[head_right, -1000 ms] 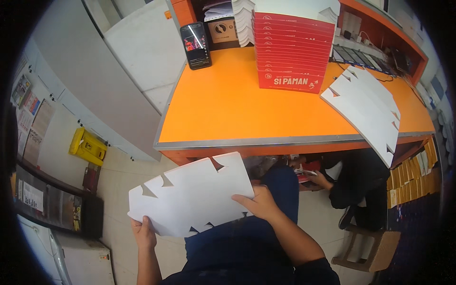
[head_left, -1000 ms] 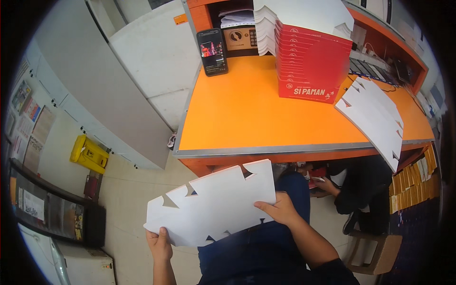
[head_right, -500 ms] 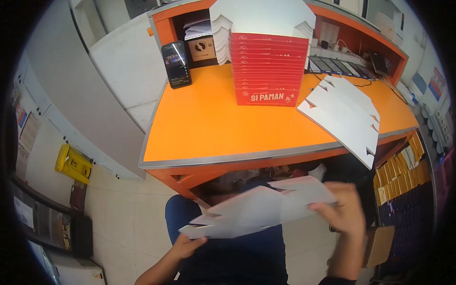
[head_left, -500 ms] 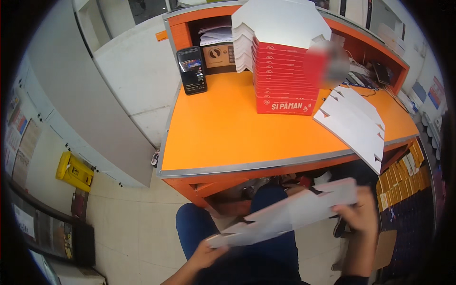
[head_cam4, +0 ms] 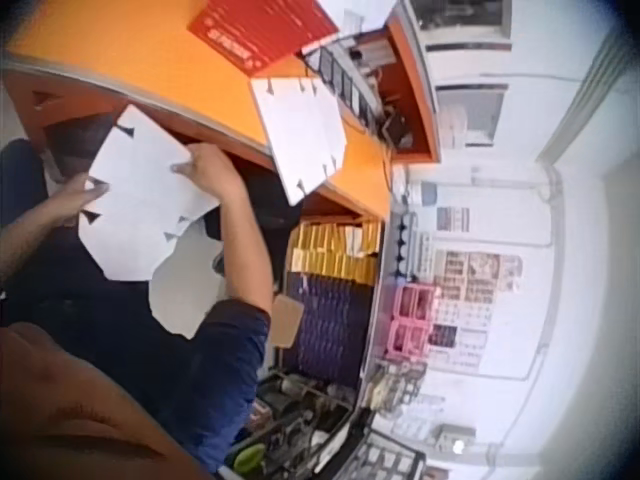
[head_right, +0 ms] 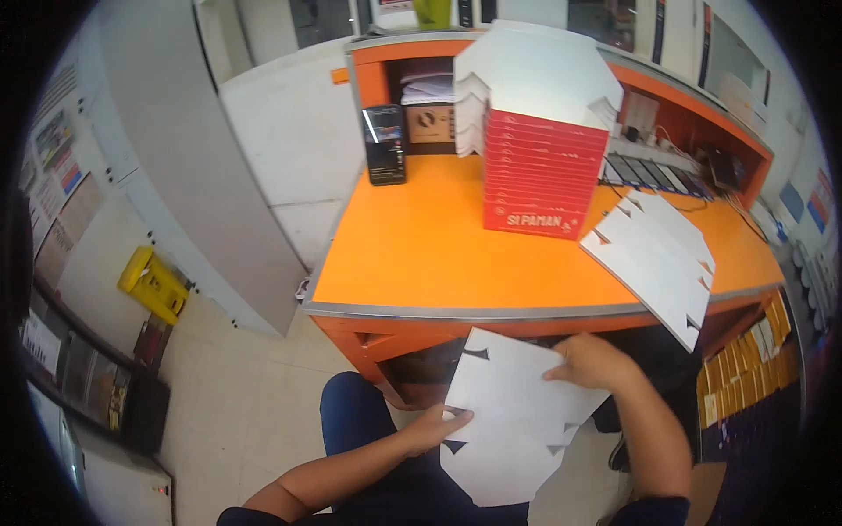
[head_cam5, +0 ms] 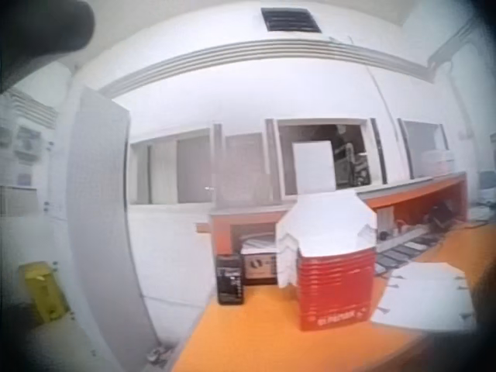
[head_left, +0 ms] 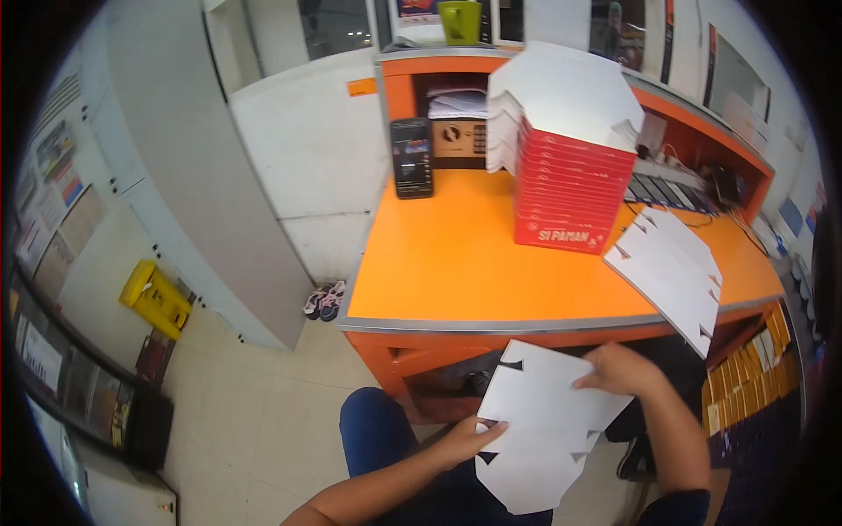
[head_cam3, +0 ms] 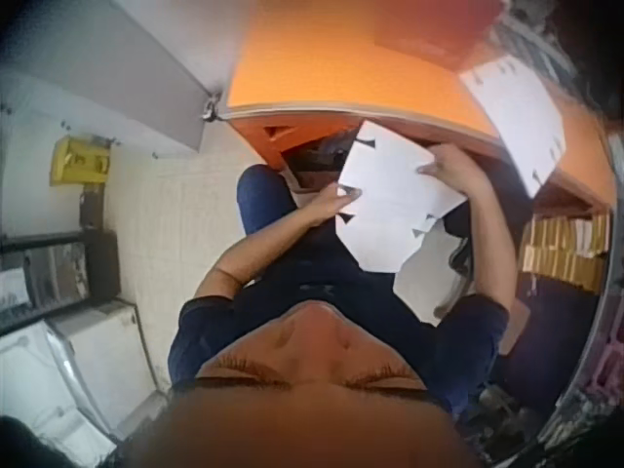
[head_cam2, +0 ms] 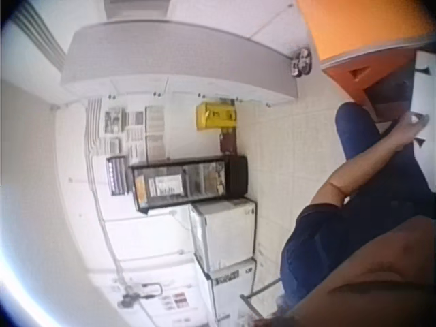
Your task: The person folds flat white cardboard pieces into box shapes by hand, creasing the flaps and tucking them into slots. They then stack the assembled boxes on an orange counter next to a stack of red boxes.
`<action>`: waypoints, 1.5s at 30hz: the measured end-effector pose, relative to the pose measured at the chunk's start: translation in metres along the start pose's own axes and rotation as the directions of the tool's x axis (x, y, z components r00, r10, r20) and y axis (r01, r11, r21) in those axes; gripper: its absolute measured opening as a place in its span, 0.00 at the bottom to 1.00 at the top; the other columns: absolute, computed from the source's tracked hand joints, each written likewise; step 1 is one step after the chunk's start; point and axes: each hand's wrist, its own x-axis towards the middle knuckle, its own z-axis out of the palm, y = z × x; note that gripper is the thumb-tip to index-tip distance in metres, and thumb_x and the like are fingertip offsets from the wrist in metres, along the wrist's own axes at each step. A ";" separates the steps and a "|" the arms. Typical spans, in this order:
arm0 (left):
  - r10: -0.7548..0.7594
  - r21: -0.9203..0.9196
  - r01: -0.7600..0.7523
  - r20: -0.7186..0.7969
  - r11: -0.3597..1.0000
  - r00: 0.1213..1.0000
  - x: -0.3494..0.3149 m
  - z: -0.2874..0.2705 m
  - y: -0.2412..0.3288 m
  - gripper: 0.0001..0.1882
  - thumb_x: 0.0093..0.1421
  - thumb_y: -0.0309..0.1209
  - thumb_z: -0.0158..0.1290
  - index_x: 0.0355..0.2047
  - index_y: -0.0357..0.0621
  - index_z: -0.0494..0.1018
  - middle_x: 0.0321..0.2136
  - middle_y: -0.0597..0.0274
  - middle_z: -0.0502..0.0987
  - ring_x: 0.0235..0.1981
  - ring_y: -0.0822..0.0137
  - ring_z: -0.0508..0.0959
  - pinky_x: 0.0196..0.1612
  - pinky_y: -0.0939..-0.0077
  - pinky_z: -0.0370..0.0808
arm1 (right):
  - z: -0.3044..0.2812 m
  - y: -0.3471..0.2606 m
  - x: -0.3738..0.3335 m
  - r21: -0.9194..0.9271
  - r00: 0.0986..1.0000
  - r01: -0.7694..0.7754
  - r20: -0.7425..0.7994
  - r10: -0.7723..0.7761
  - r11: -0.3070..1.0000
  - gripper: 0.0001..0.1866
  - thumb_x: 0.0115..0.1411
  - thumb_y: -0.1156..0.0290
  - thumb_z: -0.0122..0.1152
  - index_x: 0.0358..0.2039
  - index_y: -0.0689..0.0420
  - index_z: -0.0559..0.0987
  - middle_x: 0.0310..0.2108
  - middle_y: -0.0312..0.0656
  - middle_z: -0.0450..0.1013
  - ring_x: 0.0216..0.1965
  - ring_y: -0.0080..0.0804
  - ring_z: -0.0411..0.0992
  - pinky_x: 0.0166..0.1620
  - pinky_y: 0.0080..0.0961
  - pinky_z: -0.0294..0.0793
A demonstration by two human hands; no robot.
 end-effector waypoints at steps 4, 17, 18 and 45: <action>-0.036 -0.481 -0.022 -0.111 0.876 0.993 0.009 -0.029 -0.057 0.22 0.75 0.42 0.50 0.58 0.37 0.70 0.47 0.59 0.77 0.51 0.68 0.77 0.54 0.73 0.76 | 0.058 0.017 0.055 -0.064 0.994 0.010 0.111 -0.003 0.998 0.21 0.59 0.52 0.71 0.45 0.55 0.87 0.46 0.52 0.81 0.50 0.52 0.78 0.56 0.44 0.74; 0.490 0.887 -0.135 -0.112 0.442 0.864 0.071 -0.069 0.002 0.30 0.59 0.46 0.65 0.58 0.45 0.75 0.53 0.45 0.80 0.57 0.43 0.77 0.58 0.50 0.74 | 0.142 0.008 0.159 -0.243 0.941 0.267 0.275 -0.198 0.933 0.25 0.56 0.55 0.73 0.51 0.55 0.84 0.52 0.51 0.80 0.56 0.50 0.77 0.58 0.46 0.74; 0.341 0.897 -0.072 -0.091 0.436 0.936 0.079 -0.066 0.007 0.30 0.59 0.46 0.65 0.57 0.45 0.76 0.53 0.45 0.80 0.56 0.44 0.78 0.56 0.50 0.75 | 0.138 0.004 0.153 -0.249 0.944 0.229 0.292 -0.152 0.941 0.25 0.56 0.55 0.74 0.51 0.55 0.84 0.51 0.51 0.80 0.55 0.50 0.77 0.58 0.47 0.74; 0.265 0.898 0.121 -0.251 0.423 0.931 0.163 -0.043 0.022 0.21 0.64 0.31 0.59 0.56 0.37 0.75 0.56 0.43 0.77 0.56 0.47 0.78 0.57 0.54 0.76 | 0.123 0.031 0.151 -0.256 0.978 0.161 0.167 -0.121 0.953 0.25 0.60 0.66 0.71 0.58 0.52 0.80 0.63 0.47 0.72 0.64 0.48 0.69 0.67 0.45 0.67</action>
